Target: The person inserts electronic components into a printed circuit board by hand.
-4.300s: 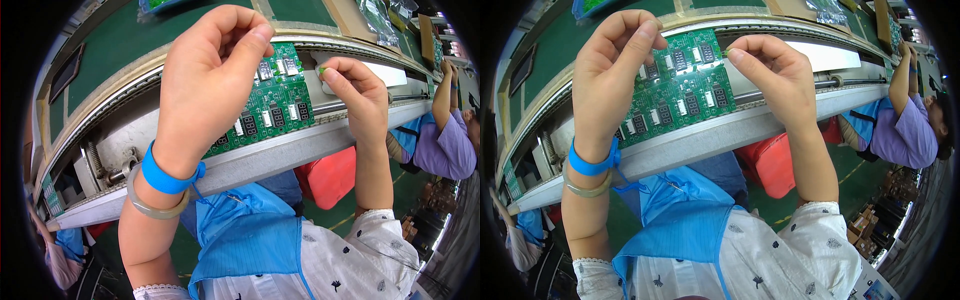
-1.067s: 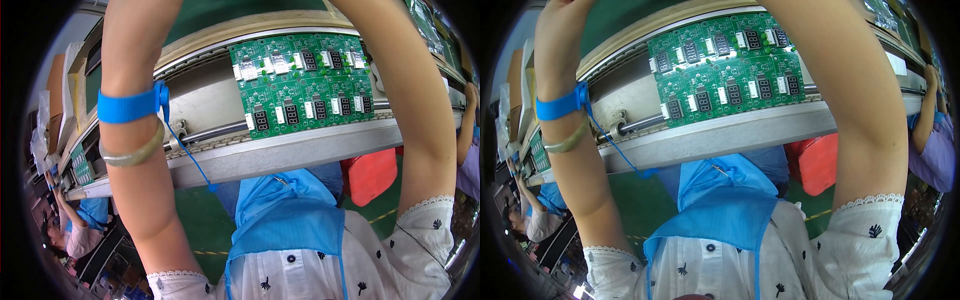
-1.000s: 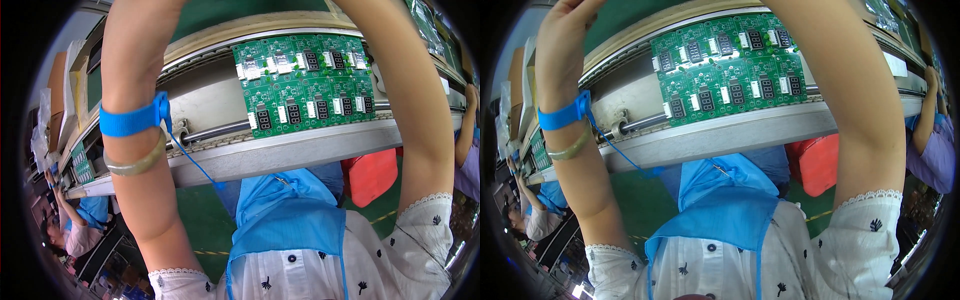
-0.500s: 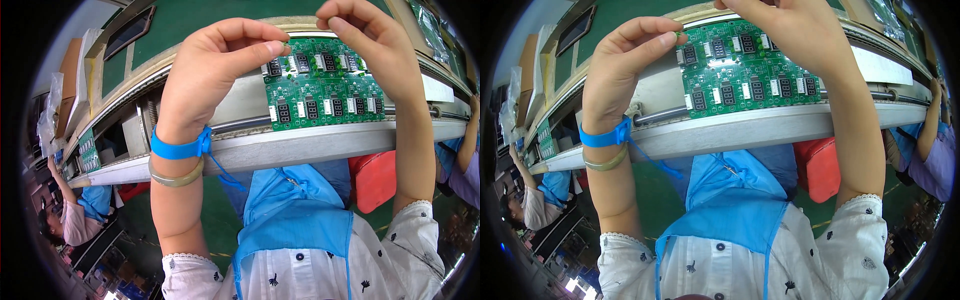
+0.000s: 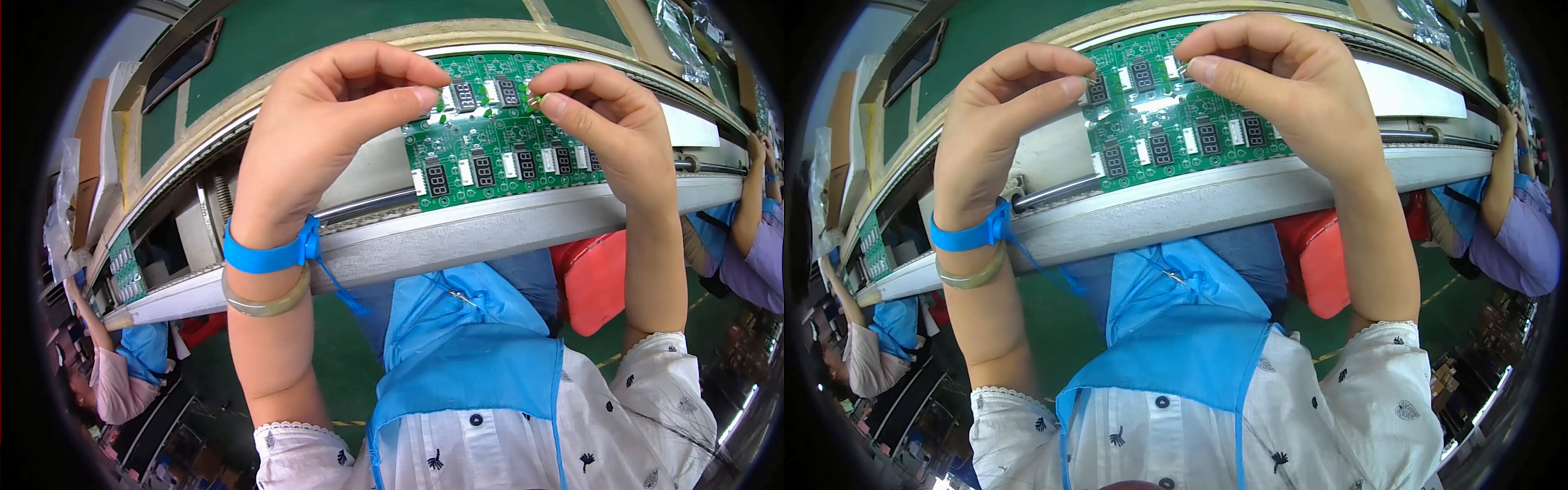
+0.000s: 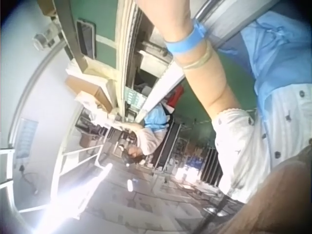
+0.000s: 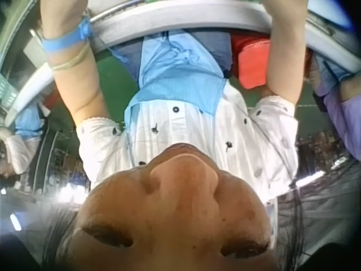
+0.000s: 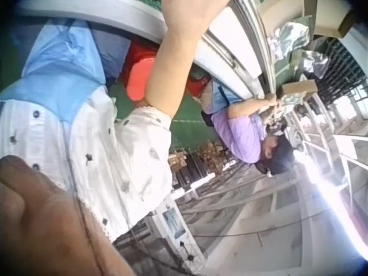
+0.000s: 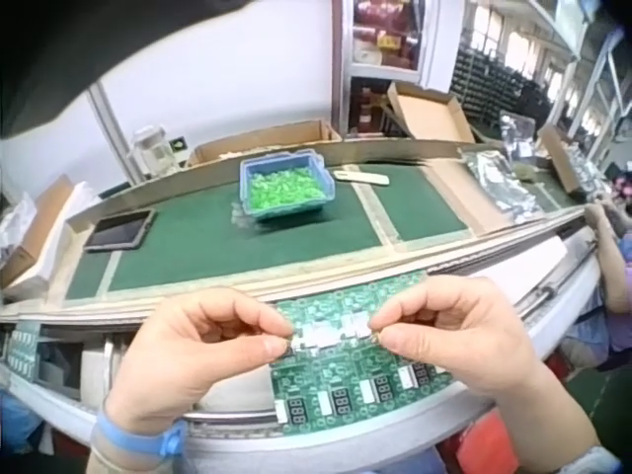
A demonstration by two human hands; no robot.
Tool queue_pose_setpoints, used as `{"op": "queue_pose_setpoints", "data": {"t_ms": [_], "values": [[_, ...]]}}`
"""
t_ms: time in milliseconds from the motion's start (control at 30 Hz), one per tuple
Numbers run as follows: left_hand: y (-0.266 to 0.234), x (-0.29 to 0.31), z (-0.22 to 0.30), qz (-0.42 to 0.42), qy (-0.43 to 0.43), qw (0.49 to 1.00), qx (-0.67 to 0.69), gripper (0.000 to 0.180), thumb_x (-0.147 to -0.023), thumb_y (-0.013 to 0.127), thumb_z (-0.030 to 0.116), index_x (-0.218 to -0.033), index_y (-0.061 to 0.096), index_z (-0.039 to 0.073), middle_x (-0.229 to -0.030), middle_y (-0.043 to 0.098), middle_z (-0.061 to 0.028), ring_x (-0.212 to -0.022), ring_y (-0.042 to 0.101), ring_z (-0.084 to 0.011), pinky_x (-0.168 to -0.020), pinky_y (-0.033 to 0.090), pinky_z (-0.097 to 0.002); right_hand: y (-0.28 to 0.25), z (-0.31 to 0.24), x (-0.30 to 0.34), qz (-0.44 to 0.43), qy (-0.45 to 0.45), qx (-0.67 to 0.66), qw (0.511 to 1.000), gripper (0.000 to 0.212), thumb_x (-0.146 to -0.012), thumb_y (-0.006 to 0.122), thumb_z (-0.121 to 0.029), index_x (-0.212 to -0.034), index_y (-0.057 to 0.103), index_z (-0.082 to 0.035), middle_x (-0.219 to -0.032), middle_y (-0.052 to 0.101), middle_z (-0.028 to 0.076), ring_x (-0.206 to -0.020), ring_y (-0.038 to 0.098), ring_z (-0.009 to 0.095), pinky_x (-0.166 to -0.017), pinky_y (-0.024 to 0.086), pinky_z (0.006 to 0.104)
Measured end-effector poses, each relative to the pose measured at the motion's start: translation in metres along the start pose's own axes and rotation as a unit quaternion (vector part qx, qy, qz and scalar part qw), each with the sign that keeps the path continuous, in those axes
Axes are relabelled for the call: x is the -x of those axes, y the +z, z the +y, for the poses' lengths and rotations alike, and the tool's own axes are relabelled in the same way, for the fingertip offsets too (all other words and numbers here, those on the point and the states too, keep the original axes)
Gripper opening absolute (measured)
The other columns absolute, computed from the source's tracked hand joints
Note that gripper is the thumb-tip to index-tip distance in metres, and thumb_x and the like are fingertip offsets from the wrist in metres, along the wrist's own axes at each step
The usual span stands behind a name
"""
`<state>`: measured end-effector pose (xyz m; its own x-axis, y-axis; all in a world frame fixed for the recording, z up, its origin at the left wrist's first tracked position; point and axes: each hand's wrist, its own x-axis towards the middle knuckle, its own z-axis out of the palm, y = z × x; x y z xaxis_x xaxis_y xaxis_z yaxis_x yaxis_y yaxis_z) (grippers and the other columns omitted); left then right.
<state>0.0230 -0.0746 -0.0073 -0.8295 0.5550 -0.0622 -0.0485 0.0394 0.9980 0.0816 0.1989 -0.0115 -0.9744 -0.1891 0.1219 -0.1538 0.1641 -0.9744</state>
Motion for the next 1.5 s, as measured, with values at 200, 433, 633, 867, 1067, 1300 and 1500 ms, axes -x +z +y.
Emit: {"op": "queue_pose_setpoints", "data": {"t_ms": [200,433,633,867,1067,1300,1500], "values": [[-0.002,0.000,-0.005,-0.014,-0.007,1.000,0.005,0.019,-0.091,0.075,0.007,-0.110,0.076,0.003,-0.103,0.075,-0.0034,-0.097,0.068,-0.0103,-0.093,0.051,-0.0248,0.003,0.001,0.010,0.004,0.024,-0.003,1.000,0.022,-0.094,0.076,-0.009,-0.114,0.076,-0.001,-0.103,0.075,0.005,-0.093,0.068,0.010,-0.084,0.054,0.0230],[-0.004,-0.002,-0.009,-0.017,0.015,0.999,-0.025,0.022,-0.092,0.075,0.007,-0.113,0.075,0.003,-0.103,0.073,-0.0022,-0.099,0.067,-0.0102,-0.094,0.051,-0.0244,0.005,-0.011,0.016,0.000,0.013,0.137,0.991,0.017,-0.092,0.077,-0.012,-0.105,0.076,-0.001,-0.097,0.074,0.002,-0.087,0.066,0.010,-0.080,0.054,0.0247],[0.011,-0.002,0.013,0.025,-0.121,0.992,0.028,0.017,-0.095,0.072,0.002,-0.110,0.073,-0.004,-0.098,0.074,-0.0073,-0.086,0.067,-0.0105,-0.081,0.056,-0.0226,0.007,-0.011,0.011,-0.030,-0.049,0.287,0.956,0.013,-0.088,0.080,-0.013,-0.095,0.077,-0.003,-0.088,0.073,0.004,-0.080,0.065,0.012,-0.074,0.052,0.0279],[0.009,-0.001,0.008,0.020,-0.068,0.997,0.008,0.013,-0.094,0.071,0.002,-0.105,0.074,-0.004,-0.096,0.074,-0.0060,-0.085,0.066,-0.0088,-0.079,0.055,-0.0221,0.014,-0.011,0.010,-0.059,-0.079,0.374,0.922,0.011,-0.085,0.080,-0.012,-0.091,0.076,-0.004,-0.084,0.071,0.008,-0.079,0.065,0.020,-0.073,0.051,0.0325],[0.006,0.000,0.016,0.008,-0.070,0.997,0.015,0.014,-0.090,0.074,0.004,-0.101,0.074,-0.004,-0.092,0.073,-0.0055,-0.083,0.066,-0.0096,-0.076,0.052,-0.0221,0.020,-0.016,0.009,-0.084,-0.123,0.433,0.889,0.007,-0.085,0.078,-0.010,-0.087,0.075,-0.004,-0.083,0.070,0.009,-0.082,0.065,0.026,-0.073,0.051,0.0358],[0.002,0.001,0.015,0.020,-0.045,0.999,-0.002,0.016,-0.088,0.076,0.006,-0.100,0.075,-0.004,-0.089,0.072,-0.0062,-0.081,0.063,-0.0101,-0.074,0.050,-0.0219,0.032,-0.020,0.012,-0.094,-0.152,0.488,0.855,0.008,-0.083,0.078,-0.010,-0.085,0.073,-0.005,-0.080,0.066,0.008,-0.080,0.062,0.028,-0.071,0.049,0.0394],[0.003,0.003,0.017,0.023,-0.018,0.999,-0.028,0.019,-0.086,0.075,0.011,-0.098,0.077,-0.004,-0.088,0.072,-0.0062,-0.081,0.063,-0.0116,-0.076,0.050,-0.0251,0.037,-0.022,0.013,-0.094,-0.176,0.526,0.827,0.008,-0.081,0.078,-0.009,-0.084,0.072,-0.005,-0.080,0.065,0.007,-0.078,0.061,0.029,-0.070,0.048,0.0399]]}}
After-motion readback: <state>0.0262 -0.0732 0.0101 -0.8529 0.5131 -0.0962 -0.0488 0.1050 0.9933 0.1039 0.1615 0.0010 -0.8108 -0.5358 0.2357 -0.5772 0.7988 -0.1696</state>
